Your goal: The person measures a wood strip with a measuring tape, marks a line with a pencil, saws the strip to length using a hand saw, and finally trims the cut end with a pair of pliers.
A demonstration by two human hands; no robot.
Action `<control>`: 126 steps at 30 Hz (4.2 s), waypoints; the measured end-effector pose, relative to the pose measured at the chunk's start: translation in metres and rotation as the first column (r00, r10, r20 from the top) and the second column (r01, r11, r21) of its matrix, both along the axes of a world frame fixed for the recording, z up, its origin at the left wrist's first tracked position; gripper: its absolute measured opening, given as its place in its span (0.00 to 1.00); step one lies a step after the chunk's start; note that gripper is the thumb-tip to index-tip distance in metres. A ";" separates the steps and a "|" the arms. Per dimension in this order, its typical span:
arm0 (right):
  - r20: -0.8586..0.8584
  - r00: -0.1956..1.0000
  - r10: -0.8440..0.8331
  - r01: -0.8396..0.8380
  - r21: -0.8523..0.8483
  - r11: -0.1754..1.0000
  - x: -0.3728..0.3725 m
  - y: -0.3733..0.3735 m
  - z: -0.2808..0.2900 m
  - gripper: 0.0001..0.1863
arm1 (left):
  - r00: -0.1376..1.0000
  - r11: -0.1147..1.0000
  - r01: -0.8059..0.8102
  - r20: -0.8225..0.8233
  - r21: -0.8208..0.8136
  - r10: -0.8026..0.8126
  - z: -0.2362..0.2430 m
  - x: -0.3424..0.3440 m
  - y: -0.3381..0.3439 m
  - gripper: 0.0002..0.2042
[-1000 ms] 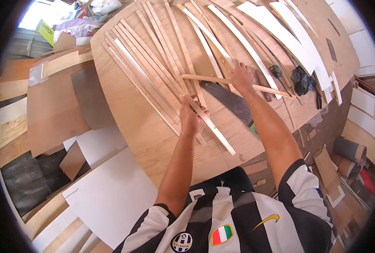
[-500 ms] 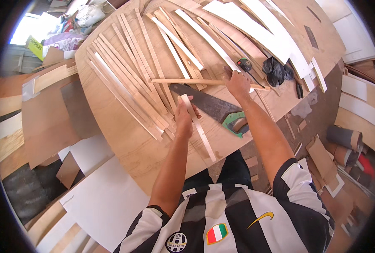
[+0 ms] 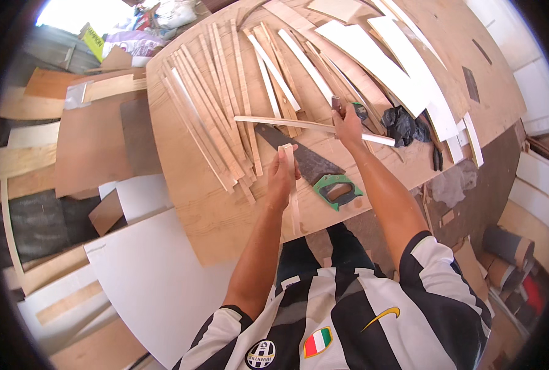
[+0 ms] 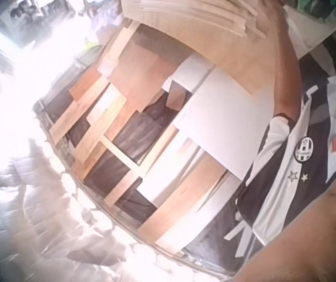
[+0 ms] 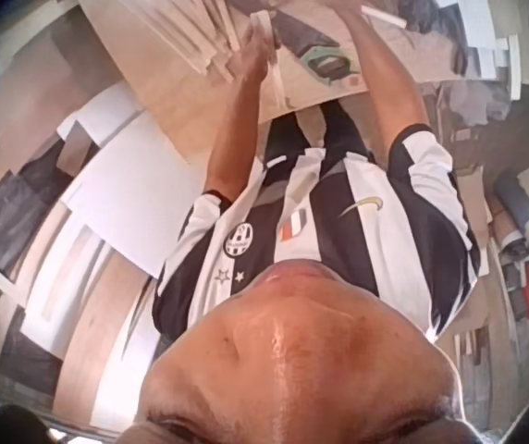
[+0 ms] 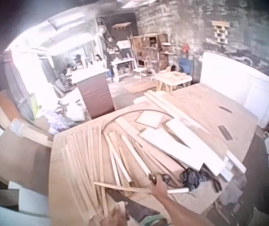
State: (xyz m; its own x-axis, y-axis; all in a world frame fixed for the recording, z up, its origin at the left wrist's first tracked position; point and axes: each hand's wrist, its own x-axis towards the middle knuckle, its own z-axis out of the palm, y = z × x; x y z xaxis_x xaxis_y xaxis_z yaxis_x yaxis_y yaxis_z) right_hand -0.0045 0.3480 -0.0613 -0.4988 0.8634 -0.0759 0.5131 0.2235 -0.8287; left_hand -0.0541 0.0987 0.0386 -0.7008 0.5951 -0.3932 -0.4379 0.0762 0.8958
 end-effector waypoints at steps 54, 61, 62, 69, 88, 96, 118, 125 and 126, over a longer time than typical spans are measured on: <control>-0.282 -0.129 0.951 -0.934 0.355 -0.022 0.128 -0.755 0.321 0.15 | 0.161 0.353 -0.805 -0.397 0.477 0.904 0.115 0.216 -0.641 0.31; -0.282 -0.117 0.952 -0.953 0.303 -0.028 0.121 -0.748 0.312 0.16 | 0.135 0.352 -0.828 -0.455 0.436 0.880 0.113 0.231 -0.650 0.30; -0.281 -0.119 0.952 -0.953 0.302 -0.030 0.123 -0.753 0.313 0.16 | 0.145 0.390 -0.806 -0.490 0.446 0.860 0.109 0.229 -0.651 0.30; -0.155 -0.030 0.987 -0.957 0.289 0.016 0.112 -0.731 0.309 0.15 | 0.175 0.382 -0.821 -0.451 0.424 0.875 0.112 0.215 -0.634 0.32; -0.365 0.024 0.931 -0.959 0.256 0.125 0.072 -0.685 0.286 0.14 | 0.532 0.526 -0.808 -0.056 0.264 0.845 0.112 0.171 -0.603 0.31; -0.100 0.102 0.990 -0.846 0.514 0.140 0.048 -0.675 0.277 0.14 | 0.660 0.622 -0.731 0.063 0.280 0.748 0.132 0.162 -0.597 0.26; -0.105 -0.018 0.994 -0.790 0.611 0.051 0.062 -0.673 0.286 0.15 | 0.820 0.770 -0.562 0.332 0.304 0.467 0.142 0.153 -0.604 0.33; -0.210 -0.040 0.977 -0.814 0.573 0.090 0.061 -0.675 0.296 0.18 | 0.898 0.724 -0.399 0.399 0.563 0.184 0.121 0.154 -0.614 0.34; -0.096 -0.057 0.994 -0.760 0.650 0.019 0.065 -0.676 0.298 0.19 | 0.898 0.724 -0.398 0.400 0.563 0.182 0.120 0.152 -0.612 0.34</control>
State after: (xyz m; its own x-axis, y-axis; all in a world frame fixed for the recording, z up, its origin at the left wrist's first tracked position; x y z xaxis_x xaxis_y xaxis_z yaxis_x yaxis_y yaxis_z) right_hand 0.0604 -0.3283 0.2362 -0.6764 -0.4876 0.5520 -0.7361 0.4226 -0.5287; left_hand 0.0978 -0.5131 0.1589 -0.7926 0.5649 -0.2295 -0.5913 -0.6203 0.5154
